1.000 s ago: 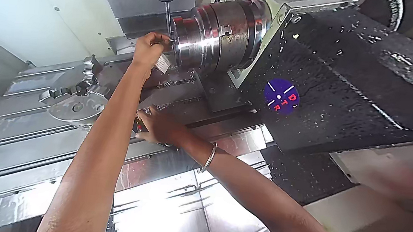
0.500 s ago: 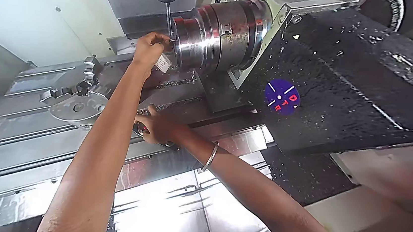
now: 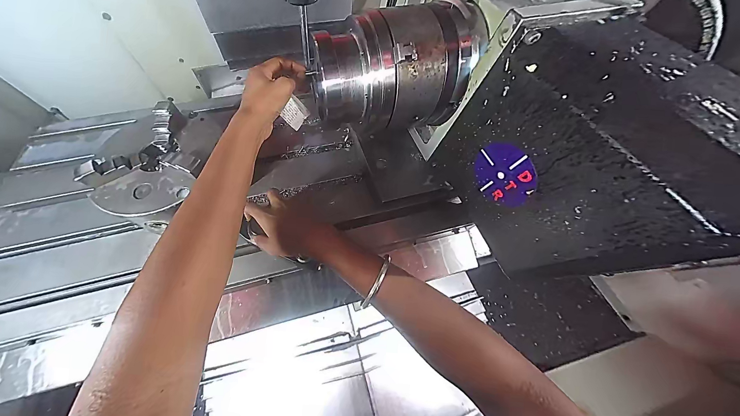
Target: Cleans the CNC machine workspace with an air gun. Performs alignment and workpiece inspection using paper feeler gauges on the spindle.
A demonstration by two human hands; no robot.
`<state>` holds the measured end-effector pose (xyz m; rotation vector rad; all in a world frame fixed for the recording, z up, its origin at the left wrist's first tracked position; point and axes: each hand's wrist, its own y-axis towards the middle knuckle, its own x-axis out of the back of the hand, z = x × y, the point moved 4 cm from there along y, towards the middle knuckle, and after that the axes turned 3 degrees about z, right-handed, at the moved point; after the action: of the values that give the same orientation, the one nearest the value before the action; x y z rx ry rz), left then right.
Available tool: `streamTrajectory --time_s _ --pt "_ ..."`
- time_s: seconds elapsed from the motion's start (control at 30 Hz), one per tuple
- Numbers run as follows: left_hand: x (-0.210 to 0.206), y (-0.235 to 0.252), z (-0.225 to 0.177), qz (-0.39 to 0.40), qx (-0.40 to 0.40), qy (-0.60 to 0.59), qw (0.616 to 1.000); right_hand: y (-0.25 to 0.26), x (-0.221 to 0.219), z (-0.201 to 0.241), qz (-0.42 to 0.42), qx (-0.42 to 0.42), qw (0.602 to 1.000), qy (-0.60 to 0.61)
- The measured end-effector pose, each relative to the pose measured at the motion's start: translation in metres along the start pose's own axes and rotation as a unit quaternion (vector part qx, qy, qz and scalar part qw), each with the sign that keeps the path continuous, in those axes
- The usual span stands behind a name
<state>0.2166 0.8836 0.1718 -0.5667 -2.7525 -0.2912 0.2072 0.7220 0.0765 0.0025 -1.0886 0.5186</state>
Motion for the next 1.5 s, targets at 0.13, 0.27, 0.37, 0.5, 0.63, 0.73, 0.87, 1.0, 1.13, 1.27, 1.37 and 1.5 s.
streamTrajectory --time_s 0.13,0.27,0.37,0.5,0.63,0.73,0.87,1.0,1.13,1.27,1.37,1.5 --pt "0.0 0.001 -0.001 0.006 -0.006 0.006 1.0 0.0 0.001 0.0 0.003 0.011 1.0 0.006" --pt "0.0 0.001 0.0 0.004 -0.004 0.004 1.0 0.001 -0.003 -0.002 -0.012 0.004 1.0 -0.005" --pt "0.0 0.001 -0.001 0.003 -0.004 0.004 1.0 0.002 -0.004 -0.002 -0.018 0.017 1.0 -0.004" --pt "0.0 0.001 -0.001 0.005 0.0 0.011 1.0 0.0 -0.001 -0.001 -0.007 0.019 1.0 -0.003" --pt "0.0 0.0 -0.002 0.007 -0.001 0.009 1.0 -0.002 0.001 0.0 -0.001 0.014 1.0 0.004" --pt "0.0 0.001 -0.003 0.007 0.001 0.002 1.0 -0.002 0.002 0.001 0.008 0.012 1.0 0.002" --pt "0.0 0.001 -0.001 0.005 0.0 0.002 1.0 -0.003 0.003 0.003 0.012 0.012 1.0 -0.005" --pt "0.0 0.002 0.0 0.008 -0.005 0.003 1.0 -0.002 0.002 0.002 0.002 0.018 1.0 -0.004" --pt "0.0 0.001 -0.001 0.009 -0.002 -0.003 1.0 0.0 -0.001 0.002 0.002 0.02 1.0 -0.013" --pt "0.001 0.002 0.0 0.008 0.0 0.006 1.0 -0.002 0.0 0.002 -0.007 0.025 1.0 -0.003" --pt "-0.001 0.003 -0.001 0.016 0.001 0.006 1.0 -0.006 0.006 -0.004 0.013 0.011 0.999 0.038" --pt "0.001 -0.004 0.002 0.013 -0.026 0.005 1.0 -0.03 0.006 -0.019 -0.027 0.0 0.991 0.134"
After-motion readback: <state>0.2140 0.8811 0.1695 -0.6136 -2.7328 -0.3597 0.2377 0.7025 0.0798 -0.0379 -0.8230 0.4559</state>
